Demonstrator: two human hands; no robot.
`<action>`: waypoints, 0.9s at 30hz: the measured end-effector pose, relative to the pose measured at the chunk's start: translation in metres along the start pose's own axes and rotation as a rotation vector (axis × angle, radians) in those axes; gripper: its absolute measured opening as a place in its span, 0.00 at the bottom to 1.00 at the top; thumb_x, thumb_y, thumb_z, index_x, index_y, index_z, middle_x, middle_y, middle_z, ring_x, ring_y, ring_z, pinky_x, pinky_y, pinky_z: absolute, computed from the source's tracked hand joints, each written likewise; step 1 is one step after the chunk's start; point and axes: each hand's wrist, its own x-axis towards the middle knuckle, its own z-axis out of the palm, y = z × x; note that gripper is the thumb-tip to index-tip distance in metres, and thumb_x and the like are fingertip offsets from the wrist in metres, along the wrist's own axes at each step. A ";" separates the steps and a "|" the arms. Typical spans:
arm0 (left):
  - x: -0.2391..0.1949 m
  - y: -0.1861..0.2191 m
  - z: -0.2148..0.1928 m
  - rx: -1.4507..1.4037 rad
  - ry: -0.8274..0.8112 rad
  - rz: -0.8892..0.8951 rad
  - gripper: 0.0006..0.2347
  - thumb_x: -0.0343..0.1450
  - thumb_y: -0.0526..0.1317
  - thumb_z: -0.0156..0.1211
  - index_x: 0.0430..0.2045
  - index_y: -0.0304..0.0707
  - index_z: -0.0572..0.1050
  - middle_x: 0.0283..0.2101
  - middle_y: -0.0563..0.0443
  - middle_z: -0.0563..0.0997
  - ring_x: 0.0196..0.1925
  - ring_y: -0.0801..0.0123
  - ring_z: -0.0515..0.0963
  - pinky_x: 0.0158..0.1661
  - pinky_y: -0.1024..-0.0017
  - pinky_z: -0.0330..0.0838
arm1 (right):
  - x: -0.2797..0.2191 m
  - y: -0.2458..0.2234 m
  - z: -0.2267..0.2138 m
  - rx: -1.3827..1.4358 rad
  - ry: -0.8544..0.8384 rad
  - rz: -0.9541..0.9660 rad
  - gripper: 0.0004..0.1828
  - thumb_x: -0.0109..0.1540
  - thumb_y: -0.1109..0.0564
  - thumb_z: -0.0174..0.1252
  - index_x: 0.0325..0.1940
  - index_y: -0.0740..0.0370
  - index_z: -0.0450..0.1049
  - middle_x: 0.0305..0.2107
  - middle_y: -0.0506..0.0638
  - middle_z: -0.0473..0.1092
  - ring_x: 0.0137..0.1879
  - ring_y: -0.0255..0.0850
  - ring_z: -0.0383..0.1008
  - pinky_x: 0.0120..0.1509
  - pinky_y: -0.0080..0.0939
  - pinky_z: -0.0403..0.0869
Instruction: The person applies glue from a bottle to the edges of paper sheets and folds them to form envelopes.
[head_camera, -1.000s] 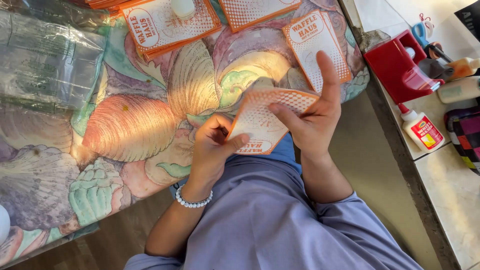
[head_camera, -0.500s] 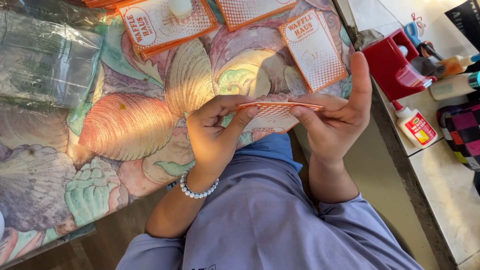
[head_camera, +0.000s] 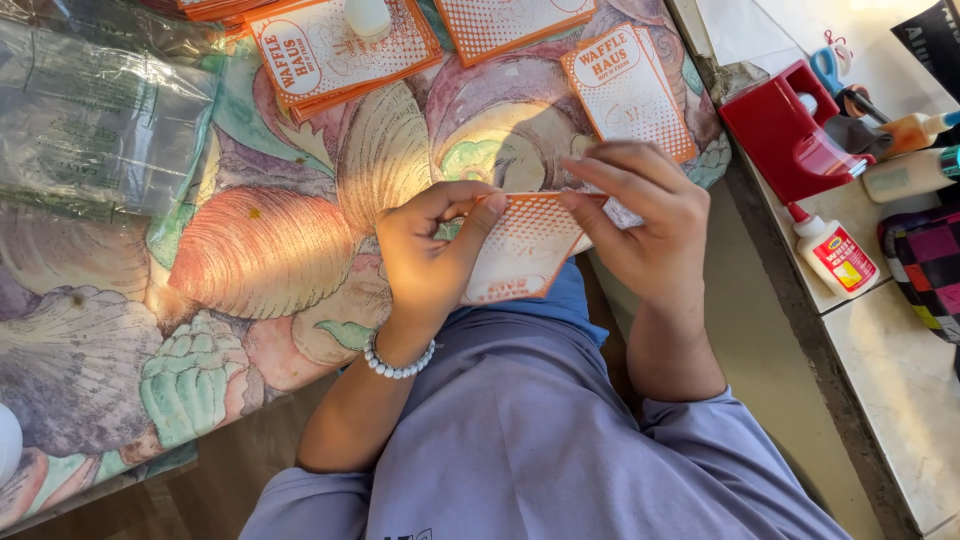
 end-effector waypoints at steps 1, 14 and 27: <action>0.000 -0.001 0.001 0.000 0.001 0.001 0.05 0.71 0.37 0.67 0.30 0.34 0.81 0.32 0.51 0.85 0.38 0.77 0.83 0.43 0.80 0.76 | 0.004 -0.002 0.004 0.000 -0.001 -0.001 0.12 0.61 0.65 0.74 0.48 0.67 0.84 0.39 0.59 0.78 0.47 0.57 0.80 0.52 0.54 0.79; 0.006 -0.044 0.006 -0.194 0.175 -0.023 0.06 0.69 0.31 0.70 0.25 0.26 0.79 0.24 0.48 0.78 0.31 0.76 0.76 0.47 0.81 0.73 | -0.002 0.033 0.001 0.198 -0.122 0.092 0.06 0.64 0.64 0.69 0.44 0.69 0.80 0.37 0.57 0.78 0.50 0.55 0.79 0.60 0.53 0.74; 0.021 0.016 -0.026 0.187 -0.392 0.061 0.19 0.69 0.48 0.68 0.49 0.36 0.78 0.48 0.50 0.85 0.50 0.74 0.84 0.49 0.76 0.76 | 0.003 -0.019 0.010 0.106 -0.309 0.300 0.45 0.67 0.62 0.72 0.81 0.59 0.52 0.32 0.38 0.77 0.38 0.26 0.69 0.53 0.29 0.73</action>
